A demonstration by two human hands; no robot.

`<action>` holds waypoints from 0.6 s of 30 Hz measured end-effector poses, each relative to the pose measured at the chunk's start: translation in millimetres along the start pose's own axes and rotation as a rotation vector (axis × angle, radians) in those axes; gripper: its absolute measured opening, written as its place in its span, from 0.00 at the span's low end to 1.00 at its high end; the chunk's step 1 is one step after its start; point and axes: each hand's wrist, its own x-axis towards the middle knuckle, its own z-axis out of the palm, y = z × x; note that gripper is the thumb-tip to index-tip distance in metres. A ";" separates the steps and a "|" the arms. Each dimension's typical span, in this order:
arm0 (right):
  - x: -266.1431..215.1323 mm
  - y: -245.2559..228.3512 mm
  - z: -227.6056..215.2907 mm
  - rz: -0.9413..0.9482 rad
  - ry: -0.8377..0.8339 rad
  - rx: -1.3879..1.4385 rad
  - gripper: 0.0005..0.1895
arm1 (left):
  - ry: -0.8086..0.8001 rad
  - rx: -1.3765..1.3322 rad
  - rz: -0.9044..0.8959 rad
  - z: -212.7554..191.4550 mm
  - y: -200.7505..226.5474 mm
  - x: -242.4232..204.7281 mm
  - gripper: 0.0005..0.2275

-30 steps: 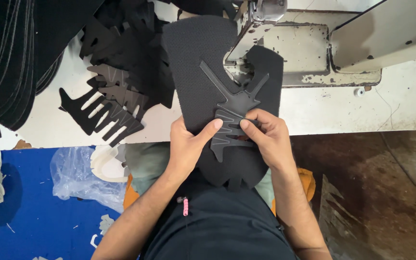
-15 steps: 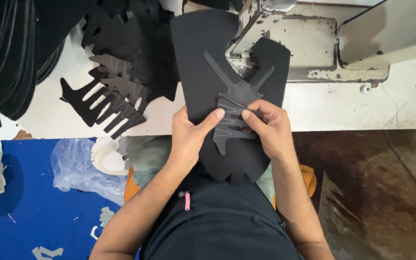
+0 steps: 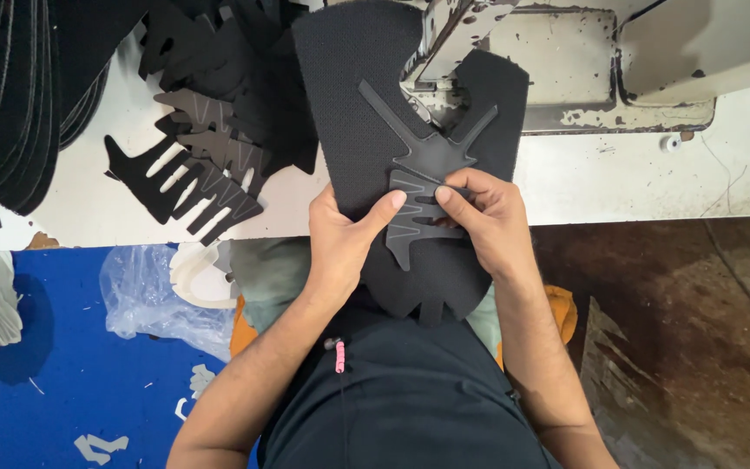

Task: The person uses a sewing machine to stitch black fabric pieces together. They guide the material under the needle, sew along the edges, and then use scissors to cut the thread before moving to the next piece.

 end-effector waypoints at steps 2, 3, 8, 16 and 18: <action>-0.4 -0.4 0.1 -0.001 -0.003 0.006 0.06 | 0.004 0.003 -0.006 0.5 1.6 -0.2 0.12; -0.5 -0.9 0.2 -0.002 -0.007 0.012 0.06 | 0.008 0.006 -0.011 0.9 2.6 -0.2 0.12; -2.6 -1.4 -1.2 -0.006 0.001 -0.020 0.06 | 0.003 0.018 -0.002 1.9 2.6 -0.3 0.12; -4.2 0.1 -2.0 -0.028 -0.004 -0.003 0.06 | -0.007 0.024 0.018 1.9 3.2 -0.6 0.12; -6.5 -3.6 0.0 -0.034 0.023 -0.018 0.05 | -0.014 0.025 0.020 2.3 3.7 -0.8 0.12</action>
